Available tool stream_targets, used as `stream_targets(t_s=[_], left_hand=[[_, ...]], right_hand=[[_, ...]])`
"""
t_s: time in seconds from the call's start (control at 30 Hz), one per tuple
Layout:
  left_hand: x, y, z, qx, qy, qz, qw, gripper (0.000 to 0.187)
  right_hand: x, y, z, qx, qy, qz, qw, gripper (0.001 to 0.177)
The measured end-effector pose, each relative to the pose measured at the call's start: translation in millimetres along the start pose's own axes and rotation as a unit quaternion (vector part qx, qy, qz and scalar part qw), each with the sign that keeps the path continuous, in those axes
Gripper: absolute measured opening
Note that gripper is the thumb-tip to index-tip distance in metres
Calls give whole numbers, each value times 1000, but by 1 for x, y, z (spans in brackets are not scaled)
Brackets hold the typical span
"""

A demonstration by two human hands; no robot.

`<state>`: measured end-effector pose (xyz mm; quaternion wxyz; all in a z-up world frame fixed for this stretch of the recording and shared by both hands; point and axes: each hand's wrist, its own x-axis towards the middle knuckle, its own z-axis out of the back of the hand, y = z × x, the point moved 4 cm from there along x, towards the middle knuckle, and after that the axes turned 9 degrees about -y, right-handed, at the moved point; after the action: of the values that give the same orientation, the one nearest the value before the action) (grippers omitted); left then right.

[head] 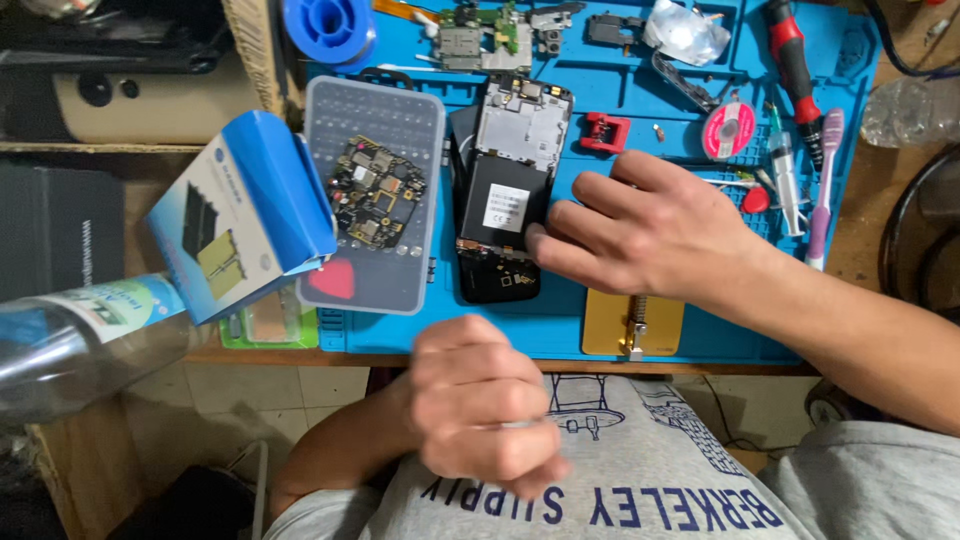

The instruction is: The person handles a disassembled smartphone and its internal components on a blue work mat. They pick up the motherboard, place it on a gold-colored jig, and then use a small tube to apply a substance to the board.

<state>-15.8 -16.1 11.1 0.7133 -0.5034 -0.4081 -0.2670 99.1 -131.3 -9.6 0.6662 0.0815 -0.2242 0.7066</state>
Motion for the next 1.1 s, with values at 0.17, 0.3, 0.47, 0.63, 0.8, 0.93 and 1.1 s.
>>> stream_targets(t_s=[0.17, 0.3, 0.47, 0.63, 0.8, 0.93, 1.1], left_hand=[[9, -7, 36, 189, 51, -26, 980, 17], [-4, -7, 47, 258, 41, -36, 965, 14], [-14, 2, 25, 227, 31, -52, 972, 18], [-16, 4, 19, 212, 48, -56, 975, 17], [-18, 4, 17, 211, 50, -56, 975, 18], [-19, 5, 18, 213, 47, -58, 974, 17], [-18, 4, 19, 217, 44, -59, 973, 17]], right_hand=[[2, -6, 8, -19, -34, 4, 999, 19], [-11, -19, 26, -23, -89, -17, 996, 17], [-44, -32, 41, 40, -140, -78, 986, 20], [-56, -37, 53, 78, -140, -121, 980, 30], [-41, -33, 45, 38, -130, -105, 985, 22], [-29, -27, 45, 23, -155, -59, 986, 21], [-19, -10, 44, 13, -166, -27, 986, 22]])
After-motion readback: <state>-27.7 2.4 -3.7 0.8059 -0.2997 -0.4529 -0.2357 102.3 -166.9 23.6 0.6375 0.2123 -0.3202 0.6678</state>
